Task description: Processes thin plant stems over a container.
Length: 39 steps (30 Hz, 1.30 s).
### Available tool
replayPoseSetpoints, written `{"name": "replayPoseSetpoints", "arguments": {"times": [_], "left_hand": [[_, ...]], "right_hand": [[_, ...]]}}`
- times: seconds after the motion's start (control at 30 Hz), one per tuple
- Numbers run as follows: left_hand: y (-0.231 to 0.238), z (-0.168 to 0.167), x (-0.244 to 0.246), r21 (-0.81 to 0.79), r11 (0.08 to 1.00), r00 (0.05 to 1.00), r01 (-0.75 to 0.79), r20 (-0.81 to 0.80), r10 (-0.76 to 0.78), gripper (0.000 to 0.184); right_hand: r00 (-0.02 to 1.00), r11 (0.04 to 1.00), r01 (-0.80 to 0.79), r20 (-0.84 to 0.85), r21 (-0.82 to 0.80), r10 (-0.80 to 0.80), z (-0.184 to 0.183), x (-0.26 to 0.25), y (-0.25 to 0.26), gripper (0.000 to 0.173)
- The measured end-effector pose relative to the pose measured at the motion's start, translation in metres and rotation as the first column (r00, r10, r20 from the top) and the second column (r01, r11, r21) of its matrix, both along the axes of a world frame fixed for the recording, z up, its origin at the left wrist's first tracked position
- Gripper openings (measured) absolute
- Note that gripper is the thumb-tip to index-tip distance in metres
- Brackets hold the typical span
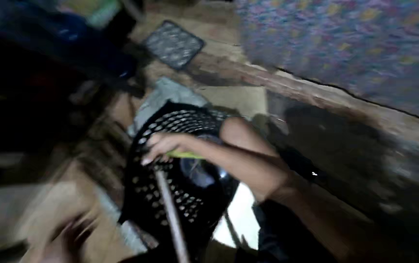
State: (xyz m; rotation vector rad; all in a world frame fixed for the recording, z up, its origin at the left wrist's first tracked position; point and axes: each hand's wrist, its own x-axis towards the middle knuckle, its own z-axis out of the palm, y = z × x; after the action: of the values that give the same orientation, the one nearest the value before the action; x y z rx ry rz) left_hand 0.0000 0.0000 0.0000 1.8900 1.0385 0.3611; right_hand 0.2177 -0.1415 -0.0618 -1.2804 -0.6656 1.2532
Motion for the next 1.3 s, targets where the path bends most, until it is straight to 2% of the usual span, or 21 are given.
{"name": "replayPoseSetpoints", "arguments": {"times": [0.03,0.1,0.17,0.23,0.33,0.43,0.5,0.6,0.7,0.8,0.93,0.97,1.03,1.1,1.17,1.23,1.3], "left_hand": [[-0.039,0.006,0.017,0.023,0.998,0.996,0.058,-0.073,-0.056,0.036],[-0.080,-0.001,0.046,-0.023,0.978,0.971,0.206,-0.119,-0.208,0.049],[-0.101,-0.013,0.062,-0.020,0.945,0.937,0.327,-0.124,-0.326,0.052],[-0.113,-0.023,0.061,0.092,0.913,0.909,0.396,-0.176,-0.377,0.059],[-0.126,-0.023,0.047,0.158,0.902,0.894,0.402,-0.283,-0.348,0.066],[-0.131,-0.015,0.042,0.205,0.890,0.884,0.407,-0.335,-0.327,0.044],[-0.130,-0.005,0.046,0.226,0.896,0.886,0.383,-0.365,-0.286,0.031],[-0.126,-0.001,0.052,0.239,0.922,0.897,0.304,-0.399,-0.192,0.030],[-0.129,-0.013,0.052,0.357,0.901,0.933,0.248,-0.337,-0.123,0.037],[-0.132,-0.025,0.052,0.473,0.849,0.963,0.235,-0.231,-0.138,0.034],[-0.130,-0.014,0.056,0.406,0.867,0.928,0.289,-0.340,-0.151,0.031],[-0.130,-0.009,0.058,0.359,0.880,0.898,0.310,-0.414,-0.148,0.034],[-0.130,0.003,0.066,0.221,0.906,0.778,0.361,-0.607,-0.162,0.040],[-0.129,0.005,0.070,0.132,0.916,0.695,0.378,-0.695,-0.187,0.044],[-0.124,-0.001,0.063,0.111,0.923,0.752,0.367,-0.619,-0.225,0.047],[-0.115,-0.009,0.054,0.099,0.937,0.862,0.336,-0.434,-0.263,0.047],[-0.107,-0.014,0.048,0.036,0.950,0.917,0.310,-0.276,-0.289,0.045]], "right_hand": [[1.000,1.000,0.004,-0.013,-0.004,-0.004,-0.003,0.002,0.003,0.010],[1.000,0.999,-0.002,-0.021,-0.047,0.001,-0.003,0.006,0.003,0.009],[1.000,0.996,0.018,-0.024,-0.088,-0.020,0.002,0.008,0.001,0.011],[0.998,0.992,0.056,-0.012,-0.114,-0.057,0.006,0.012,-0.004,0.012],[0.989,0.984,0.144,0.062,-0.105,-0.138,-0.004,0.022,-0.007,0.017],[0.980,0.980,0.190,0.077,-0.065,-0.185,-0.013,0.031,-0.008,0.014],[0.994,0.991,0.113,0.020,-0.066,-0.112,-0.003,0.030,-0.014,0.019],[0.992,0.996,-0.080,-0.098,-0.051,0.074,0.013,0.019,-0.026,0.029],[0.975,0.975,-0.215,-0.066,-0.058,0.212,0.015,0.008,-0.031,0.019],[0.960,0.951,-0.278,-0.019,-0.134,0.278,0.019,-0.004,-0.031,0.017],[0.983,0.956,-0.140,0.079,-0.257,0.165,0.025,-0.016,-0.024,0.016],[0.983,0.956,-0.117,0.109,-0.269,0.151,0.026,-0.016,-0.023,0.014],[0.980,0.954,-0.071,0.157,-0.290,0.121,0.026,-0.015,-0.019,0.009],[0.980,0.949,-0.025,0.182,-0.313,0.086,0.026,-0.012,-0.015,0.009],[0.985,0.945,0.018,0.168,-0.328,0.039,0.027,-0.008,-0.010,0.008],[0.990,0.942,0.068,0.139,-0.328,-0.023,0.027,-0.005,-0.005,0.007],[0.990,0.940,0.118,0.109,-0.320,-0.087,0.026,-0.001,-0.002,0.004]]}}
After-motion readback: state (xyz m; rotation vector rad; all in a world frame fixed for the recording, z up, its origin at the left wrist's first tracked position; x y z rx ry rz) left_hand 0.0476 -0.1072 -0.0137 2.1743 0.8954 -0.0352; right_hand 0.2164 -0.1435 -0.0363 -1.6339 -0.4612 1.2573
